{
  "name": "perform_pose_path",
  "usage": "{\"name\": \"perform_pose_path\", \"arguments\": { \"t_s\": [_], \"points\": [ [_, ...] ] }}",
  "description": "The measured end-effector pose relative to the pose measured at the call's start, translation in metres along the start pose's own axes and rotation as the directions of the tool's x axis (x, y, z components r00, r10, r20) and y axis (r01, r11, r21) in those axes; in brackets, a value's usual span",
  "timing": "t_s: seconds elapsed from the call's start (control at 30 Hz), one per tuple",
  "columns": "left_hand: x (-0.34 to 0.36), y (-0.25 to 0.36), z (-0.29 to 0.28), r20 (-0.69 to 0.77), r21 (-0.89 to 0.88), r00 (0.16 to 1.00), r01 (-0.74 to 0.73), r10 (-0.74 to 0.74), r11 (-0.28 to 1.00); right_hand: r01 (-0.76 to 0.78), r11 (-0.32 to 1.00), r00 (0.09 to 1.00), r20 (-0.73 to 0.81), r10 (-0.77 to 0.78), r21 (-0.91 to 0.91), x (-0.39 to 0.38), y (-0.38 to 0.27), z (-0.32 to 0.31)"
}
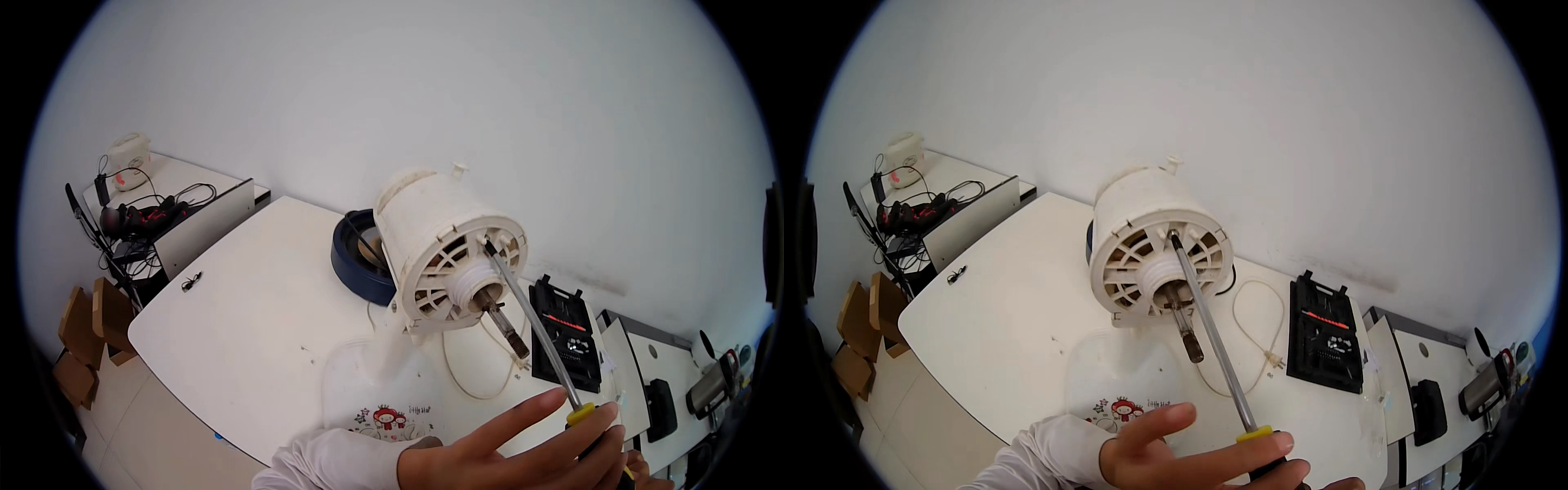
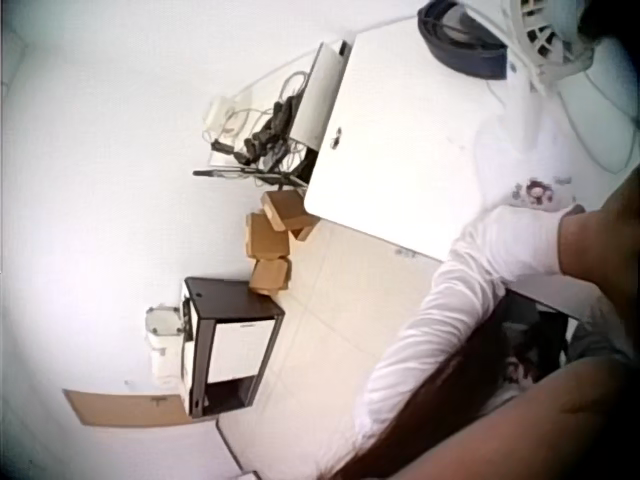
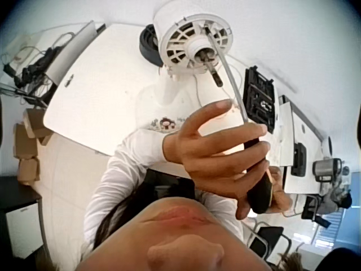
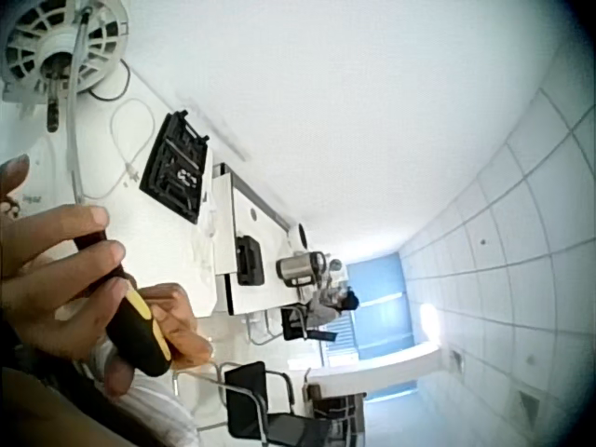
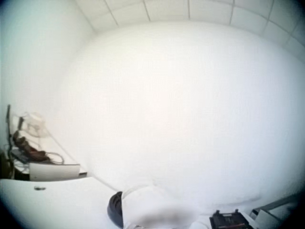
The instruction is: The person uses a screwdriver to loosen and remove screws from the rear housing of a white table fan. They repeatedly insert and turn the screwdriver on multiple screws around the fan's motor housing while holding the fan steady with the other hand.
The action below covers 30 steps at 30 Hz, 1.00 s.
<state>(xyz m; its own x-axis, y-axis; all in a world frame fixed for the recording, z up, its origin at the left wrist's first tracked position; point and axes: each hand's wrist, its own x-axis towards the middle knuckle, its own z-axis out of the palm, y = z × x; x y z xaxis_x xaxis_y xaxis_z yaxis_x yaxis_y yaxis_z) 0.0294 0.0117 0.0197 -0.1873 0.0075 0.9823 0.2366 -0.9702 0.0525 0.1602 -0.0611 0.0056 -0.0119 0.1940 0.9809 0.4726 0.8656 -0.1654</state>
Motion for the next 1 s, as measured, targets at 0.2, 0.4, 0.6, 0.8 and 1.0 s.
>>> {"name": "perform_pose_path", "arguments": {
  "t_s": [0.2, 0.4, 0.6, 0.8, 1.0],
  "points": [
    [0.003, -0.017, -0.009, 0.354, 0.12, 0.922, -0.208, 0.154, 0.971, 0.111, 0.946, 0.831, -0.494, -0.256, -0.303, 0.034, 0.012, 0.055],
    [0.008, 0.006, -0.007, 0.246, 0.316, 0.968, -0.045, -0.036, 0.948, 0.527, 0.843, 0.846, 0.157, -0.51, -0.105, 0.004, 0.023, -0.011],
    [0.009, 0.0, -0.004, 0.194, -0.04, 0.978, -0.069, 0.075, 0.997, 0.426, 0.829, 0.894, 0.026, -0.448, -0.364, -0.005, 0.017, -0.004],
    [0.008, 0.013, 0.006, -0.126, -0.079, 0.988, -0.097, 0.087, 0.992, 0.244, 0.942, 0.748, -0.573, -0.334, -0.231, 0.013, 0.005, 0.067],
    [-0.005, 0.01, -0.006, 0.058, 0.027, 0.986, -0.161, 0.159, 0.987, 0.515, 0.853, 0.835, -0.173, -0.522, -0.09, 0.019, 0.027, 0.026]
  ]
}}
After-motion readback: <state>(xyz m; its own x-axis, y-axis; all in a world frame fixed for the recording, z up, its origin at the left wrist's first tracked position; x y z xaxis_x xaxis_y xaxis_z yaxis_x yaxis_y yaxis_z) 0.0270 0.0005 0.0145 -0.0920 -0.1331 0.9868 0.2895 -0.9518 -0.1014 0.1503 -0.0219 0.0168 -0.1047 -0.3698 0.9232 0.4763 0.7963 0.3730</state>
